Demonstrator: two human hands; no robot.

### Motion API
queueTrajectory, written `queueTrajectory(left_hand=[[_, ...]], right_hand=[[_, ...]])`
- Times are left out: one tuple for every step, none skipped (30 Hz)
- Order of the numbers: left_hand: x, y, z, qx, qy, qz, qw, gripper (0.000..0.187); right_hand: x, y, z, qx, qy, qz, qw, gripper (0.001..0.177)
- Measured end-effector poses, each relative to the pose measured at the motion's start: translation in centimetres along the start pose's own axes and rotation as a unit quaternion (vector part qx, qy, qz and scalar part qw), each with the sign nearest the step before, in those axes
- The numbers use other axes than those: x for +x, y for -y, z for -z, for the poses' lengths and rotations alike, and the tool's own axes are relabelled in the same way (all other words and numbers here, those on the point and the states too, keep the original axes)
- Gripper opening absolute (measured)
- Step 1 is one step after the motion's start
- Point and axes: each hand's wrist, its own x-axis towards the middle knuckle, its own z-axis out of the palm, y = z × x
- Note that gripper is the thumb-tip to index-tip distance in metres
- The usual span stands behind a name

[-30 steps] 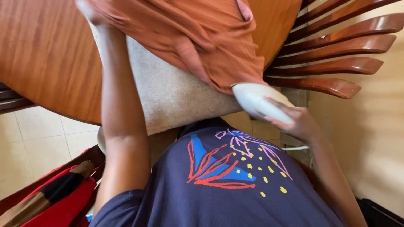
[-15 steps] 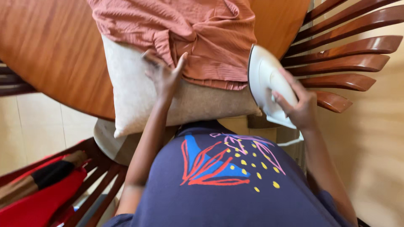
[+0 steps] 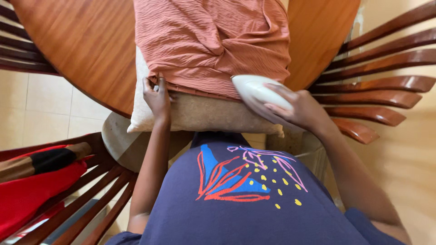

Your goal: The person places a pink top on a cushion and irons it using a white iron. They smooth the fabric with their hands and move the iron across the garment repeatedly, adjusting the cloth as needed.

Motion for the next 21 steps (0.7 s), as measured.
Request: queueTrajectory(left_hand=[[0.4,-0.2,0.5,0.046,-0.004,-0.058,0.997,0.027],[0.7,-0.2,1.0,0.092,-0.009,-0.114,0.989,0.028],[0.8,0.0,1.5,0.137,0.000,-0.133,0.982,0.027],[0.9,0.3,1.9,0.182,0.010,-0.152,0.972,0.026],[0.8,0.7,2.4,0.228,0.018,-0.166,0.959,0.027],[1.1,1.1,2.4,0.247,0.013,-0.168,0.954,0.028],[1.2,1.6,2.6,0.268,0.010,-0.167,0.949,0.029],[1.2,2.0,2.9,0.288,0.007,-0.165,0.943,0.031],[1.3,2.3,2.9,0.288,0.004,-0.148,0.946,0.029],[1.4,2.5,3.1,0.288,0.001,-0.130,0.949,0.027],[1.6,2.5,3.0,0.287,-0.001,-0.115,0.951,0.026],[1.8,2.5,3.1,0.288,-0.003,-0.118,0.950,0.024],[2.0,2.4,3.6,0.290,0.000,-0.122,0.949,0.023],[2.2,2.4,3.9,0.293,0.003,-0.126,0.948,0.022],[2.0,2.5,4.0,0.276,0.013,-0.140,0.951,0.022],[1.9,2.6,4.2,0.259,0.022,-0.154,0.953,0.023],[1.8,2.7,4.4,0.240,0.029,-0.169,0.955,0.024],[1.6,2.8,4.6,0.229,0.038,-0.169,0.958,0.024],[1.7,2.8,4.6,0.217,0.046,-0.171,0.960,0.024],[1.7,2.7,4.5,0.204,0.053,-0.173,0.962,0.024],[1.9,2.4,4.6,0.211,0.059,-0.182,0.959,0.023]], right_hand=[[1.8,0.3,-0.8,-0.030,0.032,-0.005,0.999,0.065],[3.4,0.7,-1.3,-0.059,0.063,-0.010,0.996,0.065],[4.9,1.2,-2.0,-0.074,0.077,0.003,0.994,0.065],[6.6,2.0,-2.9,-0.089,0.092,0.016,0.992,0.064],[8.3,3.0,-3.6,-0.101,0.109,0.030,0.988,0.064],[10.3,4.0,-4.3,-0.052,0.013,0.198,0.979,0.056],[12.0,5.4,-5.1,0.004,-0.080,0.356,0.931,0.048],[14.0,6.9,-6.2,-0.009,-0.048,0.335,0.941,0.050],[15.9,8.5,-7.3,-0.025,-0.018,0.314,0.949,0.051],[17.5,10.3,-8.5,-0.025,0.038,0.238,0.970,0.055],[18.6,11.3,-9.1,-0.026,0.091,0.158,0.983,0.059],[19.1,11.3,-9.1,-0.052,0.106,0.154,0.981,0.060],[19.3,11.3,-9.2,-0.075,0.120,0.146,0.979,0.061],[18.9,10.8,-9.1,-0.098,0.133,0.138,0.977,0.061],[17.5,9.4,-8.4,-0.070,0.102,0.172,0.977,0.060],[15.9,7.5,-7.4,-0.043,0.071,0.205,0.975,0.059],[14.2,5.6,-6.2,-0.039,0.095,0.139,0.985,0.062],[12.2,3.7,-4.8,-0.036,0.119,0.072,0.990,0.064],[10.4,1.9,-3.2,-0.037,0.109,0.061,0.992,0.064],[8.5,0.4,-1.7,-0.039,0.099,0.049,0.993,0.063],[6.9,-0.9,-0.5,-0.031,0.097,0.026,0.994,0.064]])
